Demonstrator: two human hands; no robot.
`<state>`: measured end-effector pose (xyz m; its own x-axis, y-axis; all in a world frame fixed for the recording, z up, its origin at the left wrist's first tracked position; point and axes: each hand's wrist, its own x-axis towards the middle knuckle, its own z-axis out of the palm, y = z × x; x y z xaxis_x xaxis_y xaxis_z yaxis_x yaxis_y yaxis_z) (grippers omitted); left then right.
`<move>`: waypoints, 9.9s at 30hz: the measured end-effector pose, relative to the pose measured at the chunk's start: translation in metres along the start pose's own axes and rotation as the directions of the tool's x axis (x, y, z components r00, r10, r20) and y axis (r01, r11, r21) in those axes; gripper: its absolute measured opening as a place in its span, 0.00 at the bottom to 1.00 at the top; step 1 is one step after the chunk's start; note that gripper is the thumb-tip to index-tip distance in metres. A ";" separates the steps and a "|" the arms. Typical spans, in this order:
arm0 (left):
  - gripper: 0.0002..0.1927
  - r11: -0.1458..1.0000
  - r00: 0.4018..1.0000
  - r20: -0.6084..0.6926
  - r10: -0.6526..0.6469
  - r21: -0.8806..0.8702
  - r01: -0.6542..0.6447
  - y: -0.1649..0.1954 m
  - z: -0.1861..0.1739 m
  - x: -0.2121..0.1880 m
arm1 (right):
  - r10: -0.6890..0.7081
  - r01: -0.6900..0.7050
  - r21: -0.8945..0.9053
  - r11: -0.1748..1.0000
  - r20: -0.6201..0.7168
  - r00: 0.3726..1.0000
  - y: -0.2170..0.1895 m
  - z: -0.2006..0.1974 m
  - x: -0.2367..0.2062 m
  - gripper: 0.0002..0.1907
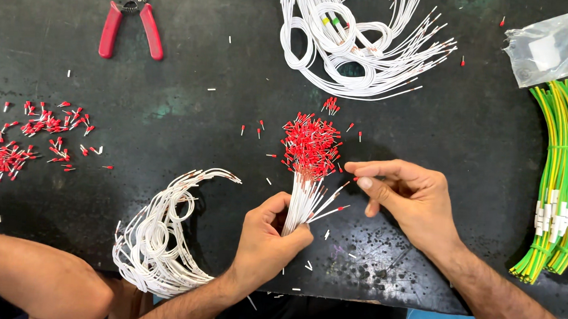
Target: The person holds a bundle of white wires in one hand and pushes small red connector terminals onto the stripped wire ends one at a time, adding each finished wire to the growing bundle. They occasionally straighten or separate individual wires from the pile on the workbench while continuing to attach terminals.
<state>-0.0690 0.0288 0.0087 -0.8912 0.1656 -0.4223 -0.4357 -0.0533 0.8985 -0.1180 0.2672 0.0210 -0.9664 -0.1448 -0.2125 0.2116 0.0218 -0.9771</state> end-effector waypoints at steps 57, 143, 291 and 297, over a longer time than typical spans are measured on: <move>0.04 0.996 0.996 0.025 -0.085 -0.015 0.086 0.009 0.001 -0.003 | -0.523 0.286 -0.941 0.183 0.154 0.839 -0.013 0.006 0.004 0.10; 0.10 0.996 0.995 0.032 0.090 -0.025 -0.089 0.000 -0.001 -0.006 | 0.124 -0.125 0.014 0.992 0.052 0.991 0.004 0.005 -0.003 0.09; 0.08 0.992 0.995 0.065 -0.070 -0.098 0.076 0.015 0.010 0.023 | -0.538 0.404 -0.869 0.286 0.204 0.818 -0.020 -0.006 0.022 0.06; 0.11 0.990 0.996 0.069 -0.056 -0.123 0.064 0.014 0.011 0.024 | -0.511 0.370 -0.866 0.336 0.162 0.844 -0.022 -0.009 0.013 0.08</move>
<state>-0.0954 0.0426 0.0126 -0.8545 0.2358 -0.4628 -0.5043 -0.1634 0.8479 -0.1369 0.2741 0.0396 -0.9001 -0.2939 0.3216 -0.4130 0.8106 -0.4152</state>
